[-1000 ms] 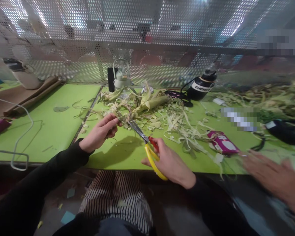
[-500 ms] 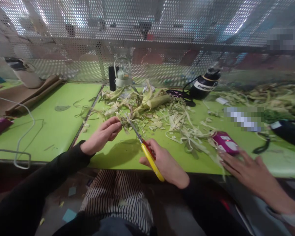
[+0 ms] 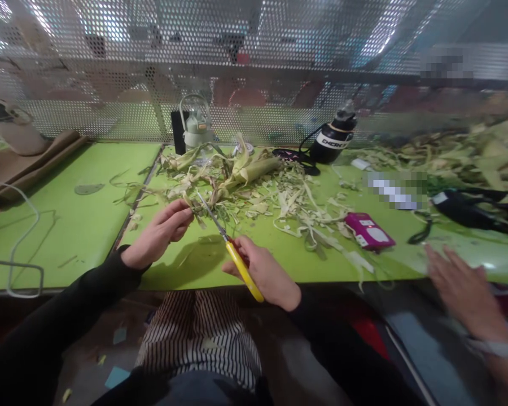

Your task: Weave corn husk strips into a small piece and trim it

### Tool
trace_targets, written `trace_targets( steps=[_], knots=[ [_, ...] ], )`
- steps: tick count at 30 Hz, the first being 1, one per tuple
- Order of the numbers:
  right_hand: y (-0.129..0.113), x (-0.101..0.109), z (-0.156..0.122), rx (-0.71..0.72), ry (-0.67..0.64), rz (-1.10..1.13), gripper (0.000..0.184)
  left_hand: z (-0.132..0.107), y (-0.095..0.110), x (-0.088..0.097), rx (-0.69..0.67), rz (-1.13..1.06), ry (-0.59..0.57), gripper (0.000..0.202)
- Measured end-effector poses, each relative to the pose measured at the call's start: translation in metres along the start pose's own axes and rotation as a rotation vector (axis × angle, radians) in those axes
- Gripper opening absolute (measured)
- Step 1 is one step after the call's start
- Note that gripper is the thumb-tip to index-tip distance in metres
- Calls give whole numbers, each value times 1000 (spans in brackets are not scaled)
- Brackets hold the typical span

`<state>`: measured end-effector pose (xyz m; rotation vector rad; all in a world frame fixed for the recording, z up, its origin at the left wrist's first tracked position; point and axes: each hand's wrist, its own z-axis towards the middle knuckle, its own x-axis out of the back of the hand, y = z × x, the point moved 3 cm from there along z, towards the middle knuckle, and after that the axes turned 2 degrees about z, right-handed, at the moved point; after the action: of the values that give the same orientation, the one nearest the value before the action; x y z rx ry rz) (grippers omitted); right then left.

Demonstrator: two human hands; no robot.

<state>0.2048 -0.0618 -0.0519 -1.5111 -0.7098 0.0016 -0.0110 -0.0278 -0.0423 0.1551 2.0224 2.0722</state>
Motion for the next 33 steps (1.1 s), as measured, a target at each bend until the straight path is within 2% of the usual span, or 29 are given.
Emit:
trace_targets(
  steps=[6, 13, 22, 33],
  knots=[
    [3, -1, 0, 34, -18, -28, 48, 0, 0, 0, 5, -2, 8, 20],
    [5, -2, -2, 34, -7, 2, 45, 1, -6, 0, 23, -14, -19, 21],
    [12, 0, -1, -34, 9, -4, 34, 2, -6, -3, 17, 8, -5, 17],
    [14, 0, -3, -63, -8, 23, 39, -1, 1, -2, 5, 48, 16, 17]
  ],
)
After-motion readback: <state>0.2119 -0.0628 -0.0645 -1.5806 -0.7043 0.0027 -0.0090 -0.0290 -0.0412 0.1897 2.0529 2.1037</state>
